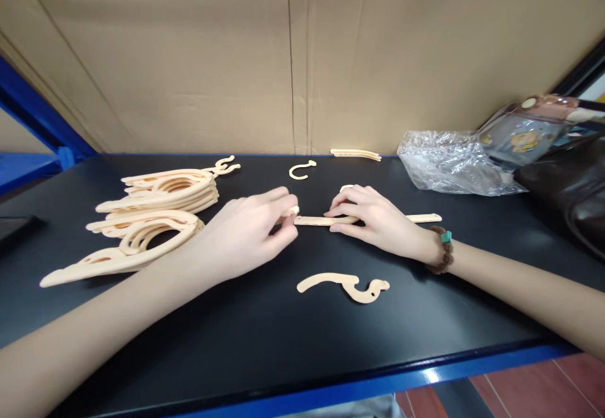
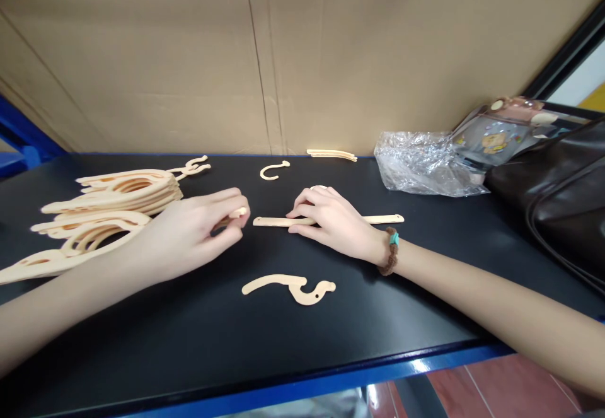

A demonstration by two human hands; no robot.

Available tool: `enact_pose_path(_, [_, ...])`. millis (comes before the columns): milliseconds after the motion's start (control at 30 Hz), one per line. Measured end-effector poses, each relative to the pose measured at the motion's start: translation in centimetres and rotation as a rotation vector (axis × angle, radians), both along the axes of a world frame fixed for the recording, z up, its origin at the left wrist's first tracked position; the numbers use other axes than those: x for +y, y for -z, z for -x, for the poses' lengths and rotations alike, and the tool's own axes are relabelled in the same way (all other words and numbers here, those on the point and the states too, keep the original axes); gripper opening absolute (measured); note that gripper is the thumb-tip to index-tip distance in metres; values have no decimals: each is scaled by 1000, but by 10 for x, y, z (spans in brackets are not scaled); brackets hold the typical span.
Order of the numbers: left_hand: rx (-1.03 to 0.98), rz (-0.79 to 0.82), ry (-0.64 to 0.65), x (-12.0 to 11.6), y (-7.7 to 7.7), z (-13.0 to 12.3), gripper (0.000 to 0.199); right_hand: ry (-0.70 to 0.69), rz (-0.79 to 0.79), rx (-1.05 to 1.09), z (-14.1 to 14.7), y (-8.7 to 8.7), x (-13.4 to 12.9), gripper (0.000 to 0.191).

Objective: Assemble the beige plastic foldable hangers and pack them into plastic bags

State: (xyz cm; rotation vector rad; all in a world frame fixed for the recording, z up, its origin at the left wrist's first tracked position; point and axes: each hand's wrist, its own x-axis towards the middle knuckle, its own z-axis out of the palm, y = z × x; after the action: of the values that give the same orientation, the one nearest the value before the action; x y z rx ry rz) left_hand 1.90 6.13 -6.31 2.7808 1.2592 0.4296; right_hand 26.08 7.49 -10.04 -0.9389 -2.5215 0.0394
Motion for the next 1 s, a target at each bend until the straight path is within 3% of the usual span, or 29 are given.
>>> enact_pose_path(167, [88, -35, -143, 2, -4, 0, 12, -7, -5, 35, 1, 0, -1, 15])
enact_pose_path(433, [230, -26, -20, -3, -3, -1, 2, 25, 2, 107, 1, -1, -4, 15])
enact_pose_path(700, [141, 9, -163, -3, -4, -3, 7, 69, 43, 157, 1, -1, -7, 11])
enact_pose_path(833, [134, -27, -112, -5, -4, -2, 5, 83, 143, 173, 1, -2, -8, 13])
enact_pose_path(1000, [117, -11, -106, -4, -3, -4, 9, 91, 155, 180, 1, -2, -8, 15])
